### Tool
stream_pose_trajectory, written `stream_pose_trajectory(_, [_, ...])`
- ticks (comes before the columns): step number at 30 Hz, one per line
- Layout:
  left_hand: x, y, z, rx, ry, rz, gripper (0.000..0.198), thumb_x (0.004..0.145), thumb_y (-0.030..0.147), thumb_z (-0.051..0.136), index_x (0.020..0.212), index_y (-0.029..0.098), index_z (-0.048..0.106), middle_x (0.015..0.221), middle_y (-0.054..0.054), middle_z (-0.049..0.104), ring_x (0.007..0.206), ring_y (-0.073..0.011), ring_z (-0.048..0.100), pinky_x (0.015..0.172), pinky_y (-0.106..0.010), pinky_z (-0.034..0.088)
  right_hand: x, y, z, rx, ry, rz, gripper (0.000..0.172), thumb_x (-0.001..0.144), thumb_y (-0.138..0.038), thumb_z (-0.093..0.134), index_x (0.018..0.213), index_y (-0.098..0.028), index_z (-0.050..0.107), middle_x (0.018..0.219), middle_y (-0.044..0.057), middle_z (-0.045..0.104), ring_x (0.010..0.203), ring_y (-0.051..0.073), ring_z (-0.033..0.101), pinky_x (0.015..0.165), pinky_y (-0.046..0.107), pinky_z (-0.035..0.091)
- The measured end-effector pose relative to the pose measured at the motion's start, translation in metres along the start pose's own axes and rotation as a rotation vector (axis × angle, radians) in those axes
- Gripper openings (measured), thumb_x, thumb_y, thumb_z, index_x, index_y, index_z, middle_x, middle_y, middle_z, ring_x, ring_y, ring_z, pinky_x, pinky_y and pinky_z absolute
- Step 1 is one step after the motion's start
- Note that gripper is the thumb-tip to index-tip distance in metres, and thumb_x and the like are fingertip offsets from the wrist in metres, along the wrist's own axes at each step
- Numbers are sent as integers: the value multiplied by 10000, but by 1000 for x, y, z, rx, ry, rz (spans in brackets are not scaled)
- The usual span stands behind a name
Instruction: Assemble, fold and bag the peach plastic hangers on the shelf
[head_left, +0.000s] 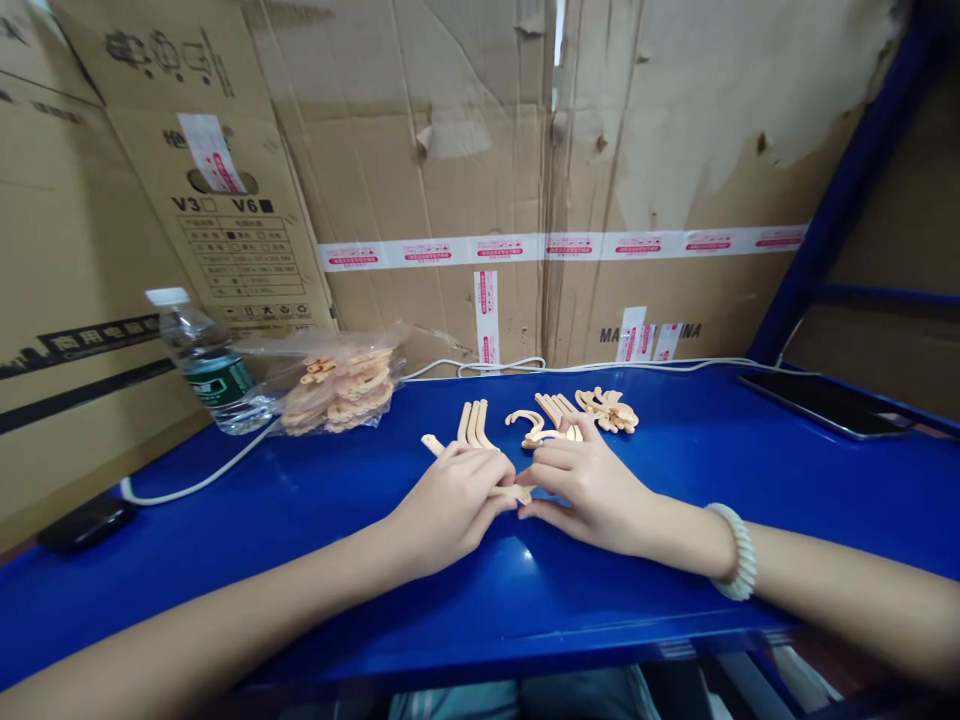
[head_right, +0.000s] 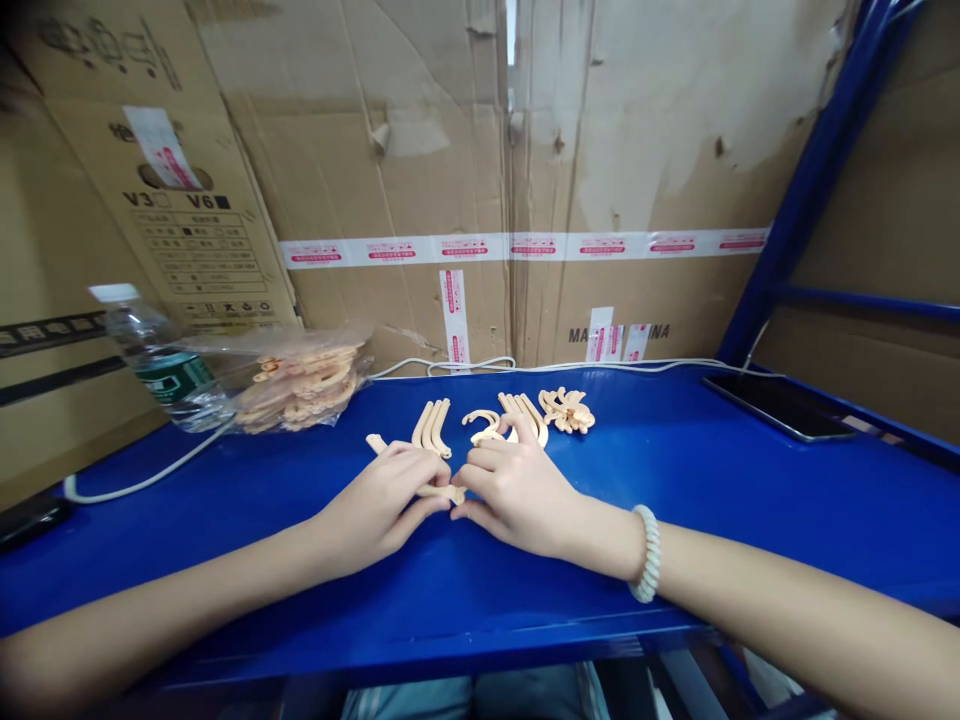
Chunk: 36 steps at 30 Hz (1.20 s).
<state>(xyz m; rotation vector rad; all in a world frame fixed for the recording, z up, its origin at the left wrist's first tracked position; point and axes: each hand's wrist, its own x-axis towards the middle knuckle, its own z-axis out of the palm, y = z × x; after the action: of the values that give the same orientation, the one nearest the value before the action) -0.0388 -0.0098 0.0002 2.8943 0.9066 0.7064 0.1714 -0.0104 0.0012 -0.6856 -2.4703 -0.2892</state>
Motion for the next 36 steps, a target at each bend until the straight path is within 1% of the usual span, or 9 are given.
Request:
stream_pose_trajectory(5, [0,1,3,98,-49,43,141,902,156,397,806,185,496,767,-31,615,728,-193,571,736,-333,404,-5,0,2,96,-33,42,236,900,-376,543,876,-174,664,714,17,631,699,161,557,856,395,260])
stream_pose_trajectory(12, [-4,4,3,158,73,162,199,844,81,386,731,185,512,668,-22,606,635,-170,554,668,-318,384,-8,-6,-1,279,-30,85,188,884,-327,573,902,-186,696,627,-18,575,593,120,497,786,346,317])
stream_pose_trajectory(16, [-4,-2,-9,192,160,281,243,883,52,367,771,180,541,715,-22,630,670,-153,557,726,-313,389,-7,-2,-3,363,48,177,182,876,-328,592,883,-180,697,605,-20,570,580,119,495,705,312,351])
stream_pose_trajectory(18, [-3,-11,-19,139,169,275,184,921,102,409,833,176,552,779,-26,651,725,-148,574,787,-307,400,-6,3,-5,352,108,176,165,867,-317,608,908,-177,683,665,2,609,664,144,537,746,328,367])
stream_pose_trajectory(20, [-1,-23,-29,115,136,237,119,933,139,443,926,173,557,845,-33,657,786,-156,578,821,-309,405,-4,8,-9,336,152,187,146,872,-309,605,910,-183,667,732,18,638,747,166,556,817,360,367])
stream_pose_trajectory(22, [0,-38,-35,135,56,160,159,935,134,433,1026,177,556,924,-46,648,855,-175,566,860,-338,400,-1,14,-13,327,178,234,148,897,-307,569,905,-188,657,799,37,654,807,182,554,832,371,378])
stream_pose_trajectory(27, [-1,-66,-32,98,-72,59,159,938,150,427,958,173,583,957,-63,602,964,-205,519,871,-357,410,0,33,-14,280,160,317,207,934,-323,505,887,-194,658,911,59,657,887,201,549,833,380,412])
stream_pose_trajectory(31, [-2,-70,-24,50,-120,65,162,939,163,424,919,174,585,929,-64,581,924,-204,510,832,-344,423,-3,50,-5,254,149,329,189,922,-321,527,940,-191,662,989,81,647,961,216,547,867,404,426])
stream_pose_trajectory(36, [-3,-60,-25,0,-101,53,138,885,125,456,939,182,570,972,-63,582,952,-206,513,862,-347,426,2,57,5,172,91,289,140,906,-261,553,951,-193,667,999,88,645,981,222,556,862,417,435])
